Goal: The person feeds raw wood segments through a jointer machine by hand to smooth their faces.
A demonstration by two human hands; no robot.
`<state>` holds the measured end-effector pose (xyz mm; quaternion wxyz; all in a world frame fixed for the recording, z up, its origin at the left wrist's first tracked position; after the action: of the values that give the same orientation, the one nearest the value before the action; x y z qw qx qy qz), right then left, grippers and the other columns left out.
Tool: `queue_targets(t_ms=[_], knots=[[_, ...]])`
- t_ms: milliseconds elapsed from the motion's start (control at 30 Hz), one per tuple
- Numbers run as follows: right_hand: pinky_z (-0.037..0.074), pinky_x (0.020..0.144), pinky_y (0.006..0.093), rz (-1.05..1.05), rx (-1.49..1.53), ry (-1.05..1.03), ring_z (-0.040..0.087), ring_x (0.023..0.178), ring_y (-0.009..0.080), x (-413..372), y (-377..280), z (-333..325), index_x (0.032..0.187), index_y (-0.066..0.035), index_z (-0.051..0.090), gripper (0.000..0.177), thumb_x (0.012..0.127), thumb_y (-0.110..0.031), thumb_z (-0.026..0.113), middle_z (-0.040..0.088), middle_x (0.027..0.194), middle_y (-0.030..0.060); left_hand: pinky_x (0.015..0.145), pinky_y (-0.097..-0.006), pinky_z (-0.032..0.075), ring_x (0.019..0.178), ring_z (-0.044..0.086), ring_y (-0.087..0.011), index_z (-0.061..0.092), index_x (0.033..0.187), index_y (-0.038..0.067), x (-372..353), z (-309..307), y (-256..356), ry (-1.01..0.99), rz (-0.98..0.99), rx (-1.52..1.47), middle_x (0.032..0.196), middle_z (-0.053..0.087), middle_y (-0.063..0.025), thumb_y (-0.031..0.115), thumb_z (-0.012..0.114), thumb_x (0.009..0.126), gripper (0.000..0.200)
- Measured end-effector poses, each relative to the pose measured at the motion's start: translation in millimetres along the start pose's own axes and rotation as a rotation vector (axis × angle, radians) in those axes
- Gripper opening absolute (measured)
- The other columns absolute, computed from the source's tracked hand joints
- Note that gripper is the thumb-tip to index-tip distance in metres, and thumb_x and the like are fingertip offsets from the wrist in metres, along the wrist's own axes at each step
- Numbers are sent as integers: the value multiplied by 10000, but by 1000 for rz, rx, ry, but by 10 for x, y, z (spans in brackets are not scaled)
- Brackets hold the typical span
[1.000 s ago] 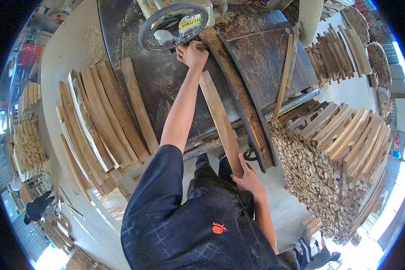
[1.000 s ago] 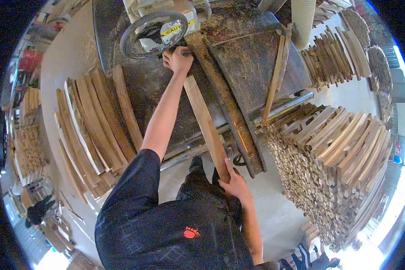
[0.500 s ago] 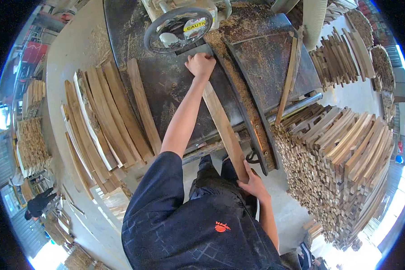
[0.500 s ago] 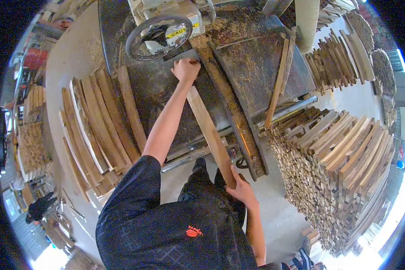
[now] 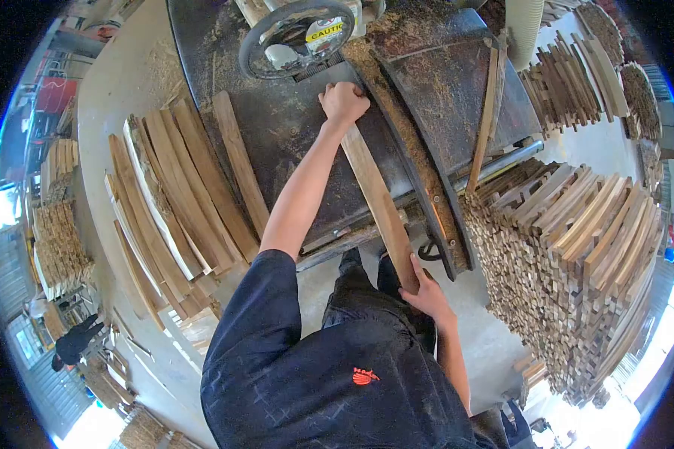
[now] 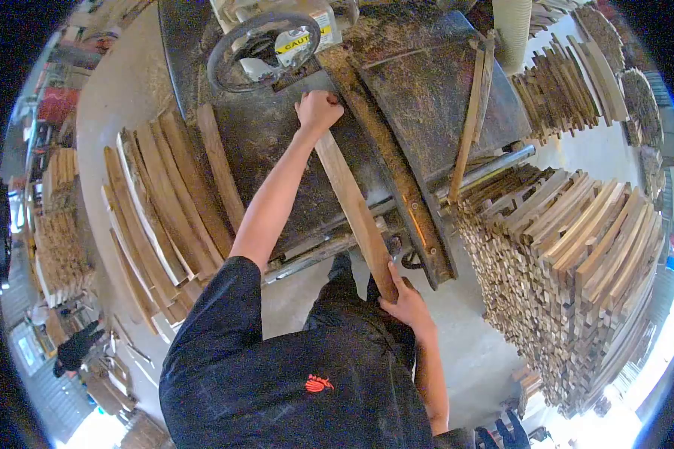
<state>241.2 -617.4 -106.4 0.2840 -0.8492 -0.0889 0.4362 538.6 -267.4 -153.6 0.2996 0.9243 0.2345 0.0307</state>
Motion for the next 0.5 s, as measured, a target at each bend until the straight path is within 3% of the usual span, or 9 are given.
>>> queue_targets(t_ms=[133,200,233,267,300,333,400,433,500], knots=[[481,911,460,-28,17,30,579,1075,473,42,-35,-23,1538,-274,124,1004,747,-265,742,585,1197,295,919,-477,392,1033,581,-320,747,767,142,309,-23,-21,132,-165,-28,871,707,-116,201,691,656,138],[496,844,489,-13,-3,42,606,961,464,34,-2,-27,1531,-336,107,989,764,-293,729,632,1037,263,911,-477,417,989,614,-324,750,781,151,274,10,-44,109,-115,6,883,711,-125,229,682,643,172],[496,844,489,-13,-1,44,606,961,464,22,43,-13,1531,-336,107,989,764,-293,729,632,1037,263,903,-478,443,945,648,-327,753,796,160,261,1,-57,98,-69,41,895,714,-134,256,674,630,207],[502,846,475,-66,26,120,621,969,436,49,99,-25,1530,-270,138,1012,735,-300,763,637,1048,256,881,-459,454,919,662,-306,754,805,142,155,-23,-62,-41,25,102,892,716,-128,280,722,667,197],[508,848,461,-122,54,196,637,977,407,74,130,-42,1530,-204,169,1040,706,-306,797,641,1058,250,868,-445,458,900,667,-292,748,796,120,21,-3,-83,-184,134,-25,878,716,-123,290,744,695,197],[508,848,461,-134,55,197,637,977,407,75,138,-40,1530,-204,169,1040,706,-306,797,641,1058,250,855,-431,462,881,672,-277,742,788,98,-160,8,-93,-325,242,-149,864,716,-118,299,766,723,212],[514,871,410,20,204,367,655,997,329,46,246,-106,1422,-25,372,1009,610,-347,877,654,1096,220,857,-435,449,860,616,-316,715,769,72,-789,-450,181,-371,131,-436,890,697,-81,300,779,754,237],[514,871,410,-2,205,369,655,997,329,76,263,-151,1422,-25,372,1009,610,-347,877,654,1096,220,838,-446,438,878,597,-315,690,844,56,-1281,-411,-31,461,311,-336,897,670,-93,227,763,783,196],[468,955,368,112,343,155,608,1112,283,174,243,-62,1292,24,521,895,571,-351,895,635,1187,199,898,-490,379,1066,498,-358,624,1063,77,-1946,-279,-114,640,37,-103,1153,552,-159,182,724,814,289]])
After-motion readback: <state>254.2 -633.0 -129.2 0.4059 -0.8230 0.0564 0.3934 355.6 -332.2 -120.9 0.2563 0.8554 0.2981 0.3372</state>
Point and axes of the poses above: each hand's wrist, its own x-axis towards the middle knuckle, its own z-axis out of the palm, y = z × x, the point moved 3 cm from there along x, towards the middle knuckle
